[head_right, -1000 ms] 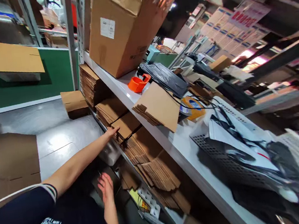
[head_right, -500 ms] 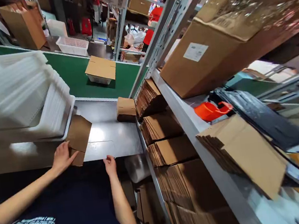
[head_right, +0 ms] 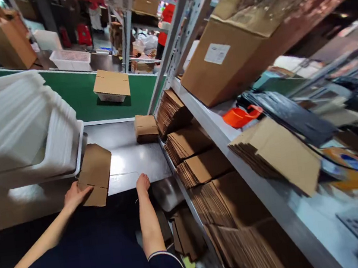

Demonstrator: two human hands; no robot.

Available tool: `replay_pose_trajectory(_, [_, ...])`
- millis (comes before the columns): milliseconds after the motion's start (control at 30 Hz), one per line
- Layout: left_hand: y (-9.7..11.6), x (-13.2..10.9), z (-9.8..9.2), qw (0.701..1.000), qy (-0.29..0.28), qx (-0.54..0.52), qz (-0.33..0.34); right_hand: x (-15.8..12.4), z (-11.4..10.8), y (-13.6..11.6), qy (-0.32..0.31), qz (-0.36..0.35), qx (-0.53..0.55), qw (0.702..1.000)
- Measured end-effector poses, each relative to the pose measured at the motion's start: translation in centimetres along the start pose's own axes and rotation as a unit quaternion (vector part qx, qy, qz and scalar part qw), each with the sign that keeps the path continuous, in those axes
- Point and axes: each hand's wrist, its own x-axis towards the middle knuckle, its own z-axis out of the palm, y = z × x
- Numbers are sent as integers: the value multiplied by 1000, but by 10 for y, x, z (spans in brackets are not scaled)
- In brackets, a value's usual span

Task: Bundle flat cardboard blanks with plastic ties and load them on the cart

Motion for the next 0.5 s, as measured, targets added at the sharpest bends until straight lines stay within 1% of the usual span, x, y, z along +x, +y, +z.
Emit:
replay_pose_trajectory(67, [-10,-1,-2,995,-35,-91,26,-17,-8,28,7,27,65,998])
replay_pose_trajectory(100, [-12,-2,-3,987,-59,-141,39,-29,-13,46,16,45,94,994])
replay_pose_trajectory(133, [-10,-1,-5,978,-86,-183,51,-43,-18,64,30,65,129,989])
replay_pose_trajectory(167, [-4,-1,-5,969,-116,-210,60,-59,-23,84,48,87,175,980])
replay_pose_trajectory(200, [7,-1,-5,961,-148,-225,69,-76,-26,103,68,109,235,963])
replay_pose_trajectory(233, [24,-1,-3,953,-182,-229,80,-93,-27,120,87,128,302,941])
replay_pose_trajectory(267, [45,-3,0,945,-217,-227,95,-109,-27,136,104,142,365,914])
replay_pose_trajectory(300, [69,-5,5,934,-251,-228,115,-125,-25,148,119,153,417,888])
replay_pose_trajectory(333, [96,-8,13,920,-283,-232,139,-139,-22,158,131,162,451,868])
replay_pose_trajectory(400, [153,-16,32,891,-337,-243,186,-161,-16,169,154,181,465,853])
replay_pose_trajectory(500, [239,-26,67,849,-405,-249,230,-182,-9,175,194,198,467,840])
